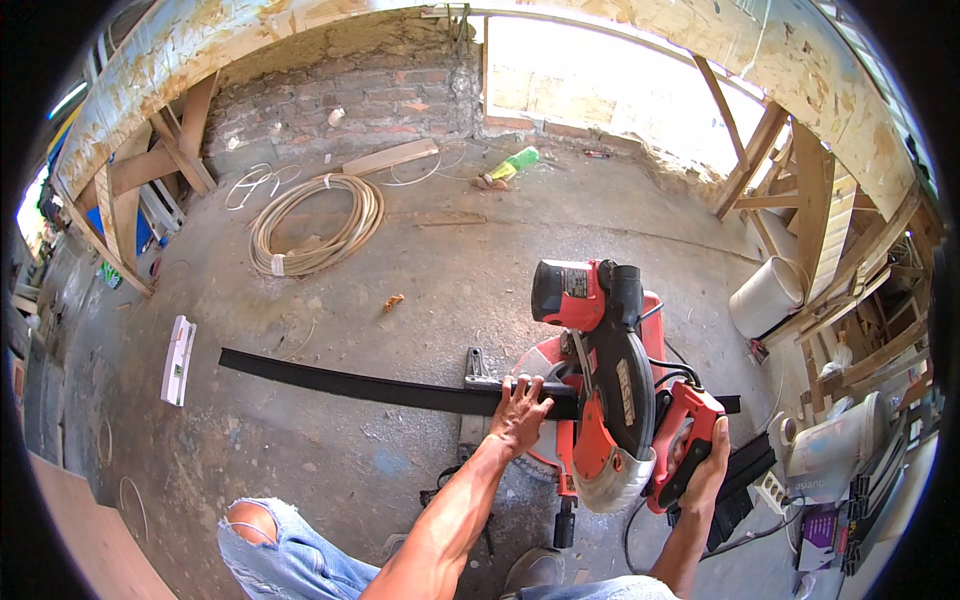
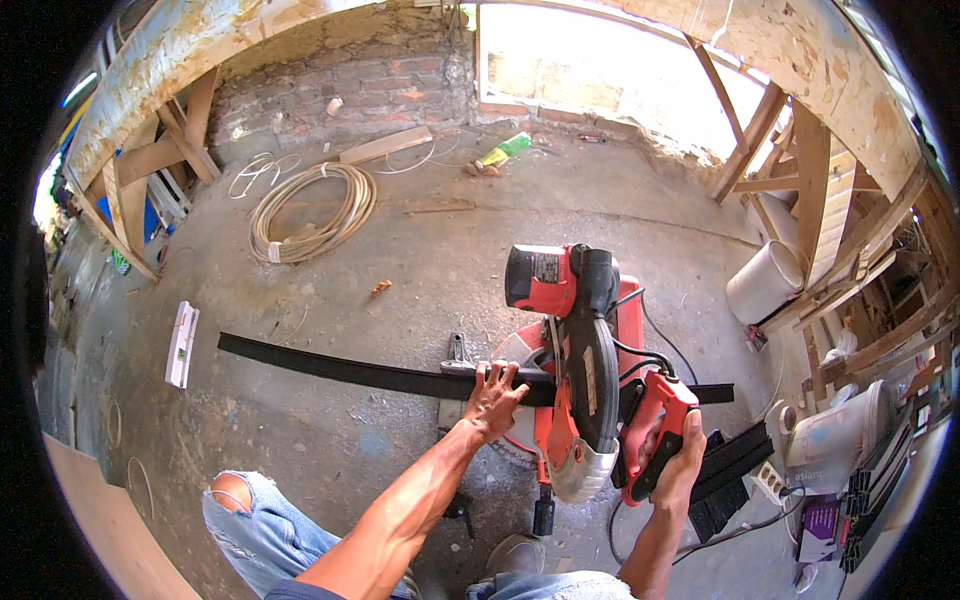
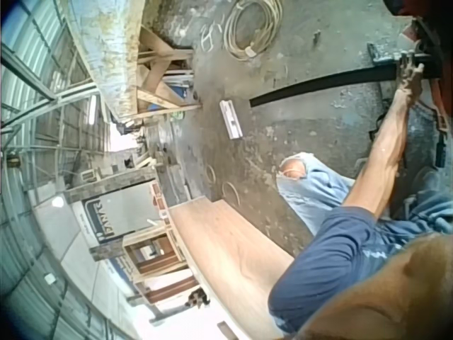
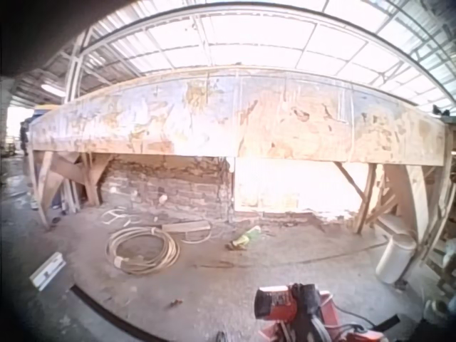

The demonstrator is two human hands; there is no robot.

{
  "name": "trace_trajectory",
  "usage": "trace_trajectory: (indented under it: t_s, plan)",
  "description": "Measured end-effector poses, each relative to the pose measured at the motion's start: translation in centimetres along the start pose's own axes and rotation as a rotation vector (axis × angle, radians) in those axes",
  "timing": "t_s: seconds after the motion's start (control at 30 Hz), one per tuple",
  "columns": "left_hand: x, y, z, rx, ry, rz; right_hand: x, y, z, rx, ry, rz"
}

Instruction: The person measures a black metal strip with a measuring tape, marks it with a pencil, and then uses a miter saw to cut it.

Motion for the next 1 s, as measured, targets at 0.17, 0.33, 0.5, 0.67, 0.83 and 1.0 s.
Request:
trace_trajectory:
  t_s: [0.17,0.33,0.5,0.67,0.83,1.0]
  plan:
    - [-0.83,-0.07,-0.15,0.003,0.012,0.037,-0.11,-0.05,-0.08,0.003,-0.013,-0.021]
    - [-0.48,-0.02,-0.04,0.000,0.041,0.060,-0.05,-0.09,-0.12,0.000,-0.024,-0.009]
    - [-0.27,-0.08,-0.16,0.006,-0.015,0.009,0.16,-0.03,0.12,-0.003,-0.033,-0.019]
    - [-0.25,-0.04,-0.14,0.003,-0.004,-0.003,0.15,-0.02,0.22,-0.001,-0.020,-0.001]
    - [-0.03,-0.03,-0.06,0.003,-0.007,-0.004,-0.09,-0.09,-0.07,0.018,-0.015,-0.022]
    - [-0.04,-0.08,-0.11,0.002,-0.004,-0.010,0.00,-0.08,0.01,0.033,-0.027,-0.005]
Point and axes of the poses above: each hand's wrist, its own y-axis away from the middle knuckle, its own x-axis out of the palm, z = x × y, the point moved 4 cm from there along -y, towards the middle knuckle, and after that the axes turned 12 degrees about -y, right-handed, at the moved point
